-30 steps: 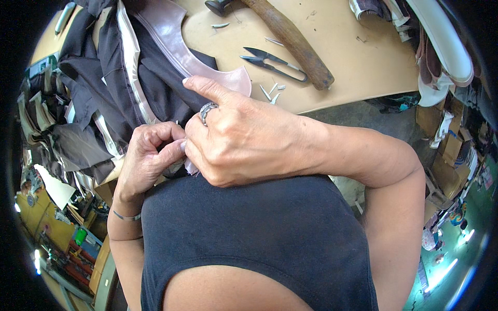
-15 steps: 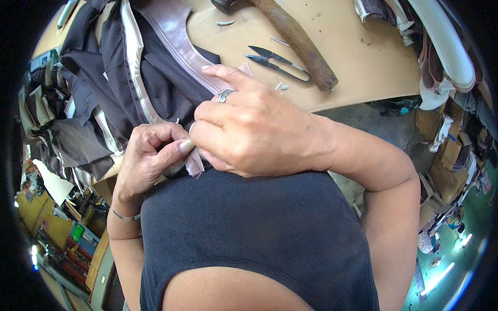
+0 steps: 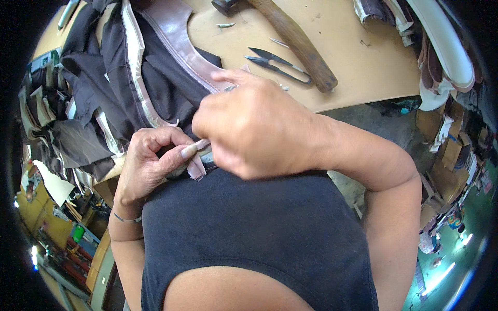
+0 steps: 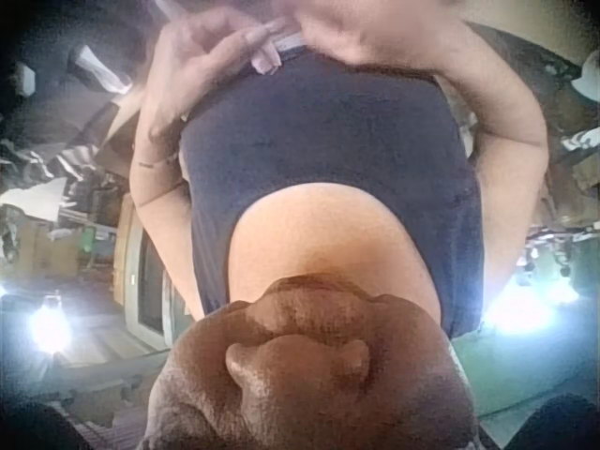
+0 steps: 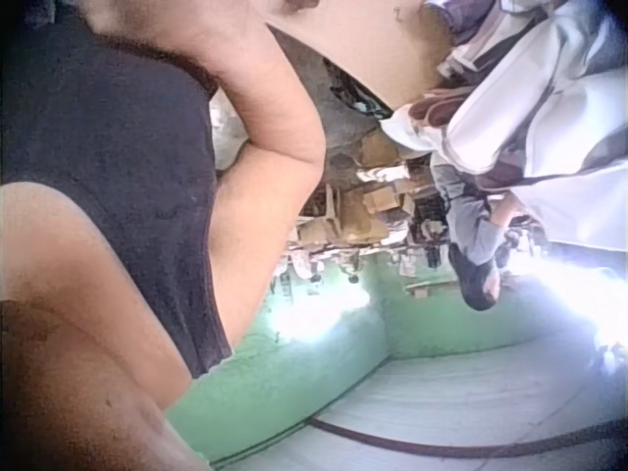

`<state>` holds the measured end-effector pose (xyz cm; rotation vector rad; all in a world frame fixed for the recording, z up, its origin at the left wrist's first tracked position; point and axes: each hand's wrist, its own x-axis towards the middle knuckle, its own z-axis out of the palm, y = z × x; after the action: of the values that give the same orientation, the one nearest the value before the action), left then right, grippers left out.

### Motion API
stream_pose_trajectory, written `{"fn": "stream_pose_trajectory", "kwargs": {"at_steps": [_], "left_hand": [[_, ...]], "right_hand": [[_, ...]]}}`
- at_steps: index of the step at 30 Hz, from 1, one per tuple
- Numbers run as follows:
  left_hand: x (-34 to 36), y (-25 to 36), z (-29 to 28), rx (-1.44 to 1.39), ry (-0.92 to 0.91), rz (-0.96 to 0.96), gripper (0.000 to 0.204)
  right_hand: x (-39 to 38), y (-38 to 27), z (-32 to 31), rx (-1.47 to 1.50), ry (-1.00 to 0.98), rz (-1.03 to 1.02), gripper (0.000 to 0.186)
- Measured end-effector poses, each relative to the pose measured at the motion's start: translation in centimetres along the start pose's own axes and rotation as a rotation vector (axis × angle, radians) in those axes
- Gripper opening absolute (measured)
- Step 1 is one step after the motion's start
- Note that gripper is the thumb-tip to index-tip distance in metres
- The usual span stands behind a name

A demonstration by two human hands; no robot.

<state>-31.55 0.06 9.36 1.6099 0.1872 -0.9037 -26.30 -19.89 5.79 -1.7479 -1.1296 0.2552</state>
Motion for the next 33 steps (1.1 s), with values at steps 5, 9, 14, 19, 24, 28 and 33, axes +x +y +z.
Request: {"fn": "stream_pose_trajectory", "kwargs": {"at_steps": [5,9,14,19,24,28,33], "left_hand": [[0.0,-0.3,0.0,0.087,0.006,0.067,0.012],[0.0,-0.3,0.2,0.238,0.054,0.134,0.007],[0.2,0.1,0.4,0.355,0.096,0.233,0.008],[-0.1,-1.6,-0.3,0.395,0.113,0.329,0.010],[-0.1,-0.6,-0.1,0.424,0.112,0.290,0.011],[-0.3,-1.1,-0.5,0.347,0.071,0.297,0.013],[-0.3,-2.1,-0.9,0.296,0.090,0.223,0.016]], "right_hand": [[-0.4,0.4,0.3,0.280,-0.188,0.311,0.012],[0.1,0.7,-0.8,0.456,-0.360,0.509,0.015],[0.9,0.0,-0.2,0.340,-0.327,0.452,0.017],[0.1,0.2,-0.6,0.398,-0.294,0.469,0.015],[0.4,0.0,-0.4,0.397,-0.306,0.474,0.013],[0.0,0.3,-0.4,0.304,-0.315,0.378,0.015],[-1.1,2.2,-1.8,0.361,-0.332,0.413,0.017]]}}
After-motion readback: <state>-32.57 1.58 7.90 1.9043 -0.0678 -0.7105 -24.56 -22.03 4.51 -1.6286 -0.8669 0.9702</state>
